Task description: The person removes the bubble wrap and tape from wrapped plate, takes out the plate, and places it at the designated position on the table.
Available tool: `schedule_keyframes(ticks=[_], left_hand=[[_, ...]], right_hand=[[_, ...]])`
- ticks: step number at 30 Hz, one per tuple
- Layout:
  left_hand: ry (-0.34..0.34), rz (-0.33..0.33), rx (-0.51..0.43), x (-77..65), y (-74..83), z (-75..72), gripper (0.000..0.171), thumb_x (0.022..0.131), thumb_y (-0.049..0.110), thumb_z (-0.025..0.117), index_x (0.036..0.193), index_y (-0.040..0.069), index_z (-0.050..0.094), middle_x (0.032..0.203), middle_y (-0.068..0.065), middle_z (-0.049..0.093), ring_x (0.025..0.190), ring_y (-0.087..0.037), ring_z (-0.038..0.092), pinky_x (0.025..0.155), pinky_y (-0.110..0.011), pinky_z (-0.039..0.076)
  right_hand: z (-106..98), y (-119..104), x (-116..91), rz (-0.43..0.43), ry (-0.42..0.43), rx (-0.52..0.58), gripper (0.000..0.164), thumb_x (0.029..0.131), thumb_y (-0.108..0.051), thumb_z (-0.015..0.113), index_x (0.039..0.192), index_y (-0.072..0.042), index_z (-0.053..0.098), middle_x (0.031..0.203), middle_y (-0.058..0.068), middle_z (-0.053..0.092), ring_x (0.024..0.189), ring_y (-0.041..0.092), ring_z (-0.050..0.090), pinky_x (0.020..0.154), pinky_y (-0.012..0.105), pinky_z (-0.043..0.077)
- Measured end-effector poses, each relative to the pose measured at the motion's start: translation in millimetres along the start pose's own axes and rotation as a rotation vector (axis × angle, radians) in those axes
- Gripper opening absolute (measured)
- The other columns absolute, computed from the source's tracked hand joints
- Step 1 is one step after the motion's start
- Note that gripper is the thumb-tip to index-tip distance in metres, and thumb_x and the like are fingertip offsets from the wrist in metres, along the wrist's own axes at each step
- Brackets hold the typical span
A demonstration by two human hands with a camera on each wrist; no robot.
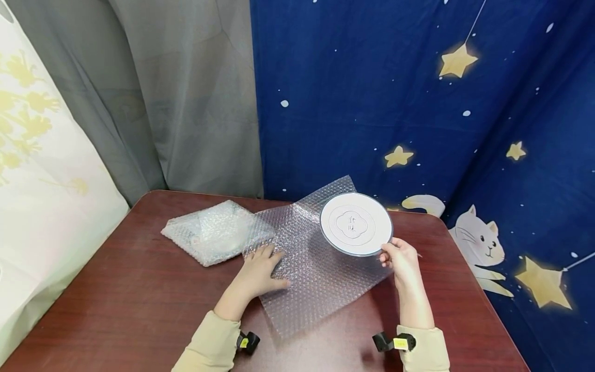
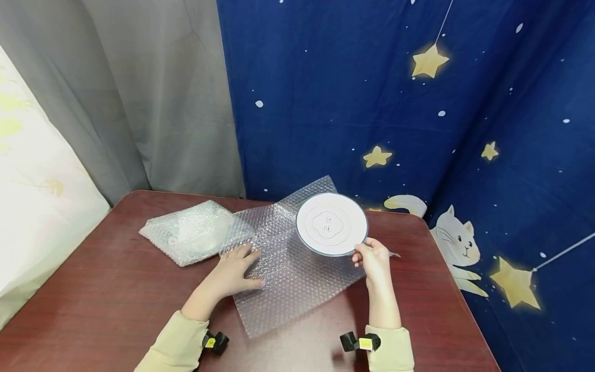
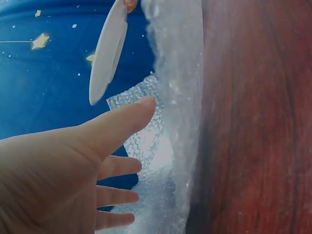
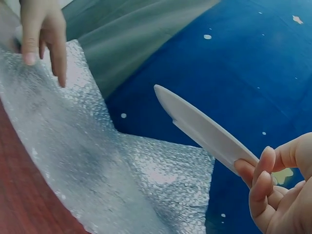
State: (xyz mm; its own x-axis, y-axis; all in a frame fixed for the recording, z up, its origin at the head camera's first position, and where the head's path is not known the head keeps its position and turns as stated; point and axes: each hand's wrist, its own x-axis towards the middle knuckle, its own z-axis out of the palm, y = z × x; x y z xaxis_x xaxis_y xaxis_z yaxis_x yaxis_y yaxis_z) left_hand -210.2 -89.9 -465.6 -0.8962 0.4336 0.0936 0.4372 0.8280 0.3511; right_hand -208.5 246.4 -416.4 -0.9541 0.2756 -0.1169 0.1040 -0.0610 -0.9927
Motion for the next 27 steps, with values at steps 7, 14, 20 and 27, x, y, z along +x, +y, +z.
schedule_keyframes(ticks=[7, 14, 20, 27], left_hand=[[-0.071, -0.024, -0.029, -0.8, -1.9, 2.3, 0.090, 0.067, 0.056, 0.080, 0.139, 0.010, 0.052, 0.145, -0.026, 0.034, 0.134, -0.048, 0.026, 0.102, -0.065, 0.023], [-0.106, -0.026, -0.056, -0.4, -7.2, 7.6, 0.096, 0.062, 0.056, 0.083, 0.140, 0.011, 0.050, 0.147, -0.028, 0.030, 0.135, -0.049, 0.023, 0.102, -0.066, 0.021], [-0.151, -0.049, -0.084, -1.6, -8.2, 7.6, 0.098, 0.061, 0.056, 0.083, 0.142, 0.012, 0.048, 0.150, -0.027, 0.025, 0.137, -0.048, 0.019, 0.104, -0.065, 0.019], [-0.180, -0.060, -0.091, -3.9, -8.5, 5.0, 0.099, 0.061, 0.054, 0.085, 0.143, 0.012, 0.047, 0.151, -0.028, 0.023, 0.138, -0.047, 0.016, 0.105, -0.065, 0.015]], right_hand=[[-11, -3, 1, -0.009, 0.067, 0.069, 0.016, 0.091, 0.004, 0.051, 0.104, 0.011, 0.048, 0.061, 0.002, 0.055, 0.048, 0.006, 0.048, 0.046, 0.018, 0.042], [-21, -3, 4, -0.022, 0.135, 0.135, 0.008, 0.092, 0.004, 0.052, 0.098, 0.009, 0.051, 0.058, 0.002, 0.057, 0.047, 0.007, 0.049, 0.045, 0.018, 0.042], [-30, -4, 5, -0.030, 0.190, 0.194, 0.013, 0.091, 0.005, 0.052, 0.080, 0.001, 0.057, 0.056, 0.003, 0.059, 0.045, 0.008, 0.050, 0.044, 0.018, 0.041], [-42, -5, 8, -0.034, 0.263, 0.225, 0.014, 0.090, 0.005, 0.052, 0.078, 0.000, 0.056, 0.055, 0.004, 0.060, 0.045, 0.008, 0.050, 0.043, 0.019, 0.041]])
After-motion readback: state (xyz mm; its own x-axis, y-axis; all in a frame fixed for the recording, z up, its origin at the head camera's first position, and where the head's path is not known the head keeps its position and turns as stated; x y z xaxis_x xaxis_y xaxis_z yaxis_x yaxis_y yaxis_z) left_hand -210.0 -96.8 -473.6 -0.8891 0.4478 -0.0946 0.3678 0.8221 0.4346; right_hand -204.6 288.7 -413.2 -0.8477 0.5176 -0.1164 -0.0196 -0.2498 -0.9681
